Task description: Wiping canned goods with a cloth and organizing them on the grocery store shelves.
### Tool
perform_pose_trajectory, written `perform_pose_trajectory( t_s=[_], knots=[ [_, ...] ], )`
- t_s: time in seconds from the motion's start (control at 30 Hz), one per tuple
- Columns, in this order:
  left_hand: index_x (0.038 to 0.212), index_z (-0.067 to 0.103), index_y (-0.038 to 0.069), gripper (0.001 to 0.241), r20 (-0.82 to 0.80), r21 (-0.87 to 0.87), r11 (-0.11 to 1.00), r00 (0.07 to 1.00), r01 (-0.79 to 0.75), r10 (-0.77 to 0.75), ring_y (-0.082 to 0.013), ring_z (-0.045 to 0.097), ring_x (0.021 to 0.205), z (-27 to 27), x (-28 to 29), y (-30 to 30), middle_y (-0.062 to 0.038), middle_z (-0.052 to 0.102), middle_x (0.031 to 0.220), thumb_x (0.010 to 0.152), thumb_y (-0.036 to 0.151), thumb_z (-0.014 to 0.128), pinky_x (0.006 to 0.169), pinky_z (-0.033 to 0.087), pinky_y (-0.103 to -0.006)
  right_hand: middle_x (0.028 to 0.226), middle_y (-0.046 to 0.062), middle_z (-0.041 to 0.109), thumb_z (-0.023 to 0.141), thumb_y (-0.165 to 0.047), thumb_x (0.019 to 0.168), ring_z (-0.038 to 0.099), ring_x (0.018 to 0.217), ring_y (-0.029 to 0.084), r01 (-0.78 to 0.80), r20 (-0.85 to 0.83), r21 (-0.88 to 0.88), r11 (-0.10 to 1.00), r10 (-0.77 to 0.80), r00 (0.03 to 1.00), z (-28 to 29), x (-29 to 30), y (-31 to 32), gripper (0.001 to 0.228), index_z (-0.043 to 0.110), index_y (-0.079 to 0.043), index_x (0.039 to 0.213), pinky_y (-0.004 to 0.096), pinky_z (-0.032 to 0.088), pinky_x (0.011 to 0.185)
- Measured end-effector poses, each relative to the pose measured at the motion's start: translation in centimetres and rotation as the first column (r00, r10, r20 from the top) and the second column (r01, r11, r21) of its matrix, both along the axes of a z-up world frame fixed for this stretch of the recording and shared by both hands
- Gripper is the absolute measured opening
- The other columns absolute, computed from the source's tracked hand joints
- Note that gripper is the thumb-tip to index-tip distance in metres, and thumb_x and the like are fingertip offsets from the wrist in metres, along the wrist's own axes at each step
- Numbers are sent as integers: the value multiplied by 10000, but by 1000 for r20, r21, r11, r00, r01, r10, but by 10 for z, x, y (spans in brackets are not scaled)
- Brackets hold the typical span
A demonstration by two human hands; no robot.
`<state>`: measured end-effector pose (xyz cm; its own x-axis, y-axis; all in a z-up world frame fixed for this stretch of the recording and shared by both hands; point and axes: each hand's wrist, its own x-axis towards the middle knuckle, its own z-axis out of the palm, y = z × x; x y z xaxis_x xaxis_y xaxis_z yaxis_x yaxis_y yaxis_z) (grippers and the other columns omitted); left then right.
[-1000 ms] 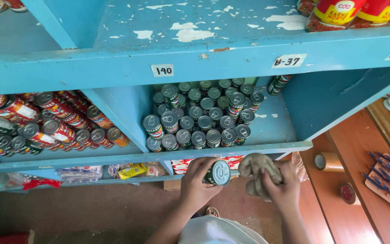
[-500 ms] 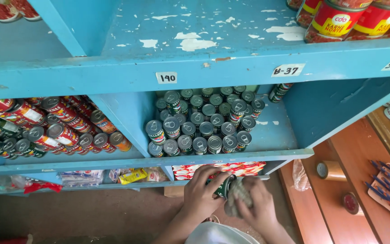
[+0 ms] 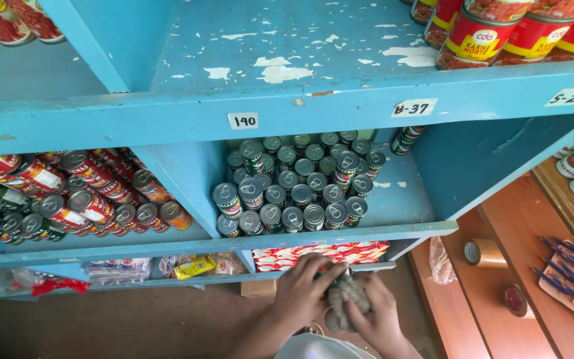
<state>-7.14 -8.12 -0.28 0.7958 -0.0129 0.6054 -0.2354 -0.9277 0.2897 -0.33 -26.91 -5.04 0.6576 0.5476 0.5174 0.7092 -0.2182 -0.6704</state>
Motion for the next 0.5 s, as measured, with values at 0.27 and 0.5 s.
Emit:
perform_pose_trajectory(
  t_s=[0.27, 0.5],
  knots=[
    [1242, 676, 219, 729, -8, -204, 979, 1000, 9, -11, -263, 638, 1093, 1, -14, 1, -33, 634, 1195, 552, 89, 873, 821, 543, -401, 1002, 80, 744, 796, -172, 731, 741, 805, 213, -62, -71, -54, 997, 58, 996, -11, -6, -10, 387, 716, -65, 1095, 297, 601, 716],
    [1322, 643, 172, 754, -52, -97, 994, 997, 53, -58, -292, 598, 1134, -6, -23, -4, -65, 620, 1259, 592, 118, 822, 819, 544, -426, 966, 59, 740, 779, -156, 691, 724, 784, 235, 182, -158, -65, 981, -190, 969, -21, 11, -3, 354, 727, -68, 1031, 319, 582, 717]
  ],
)
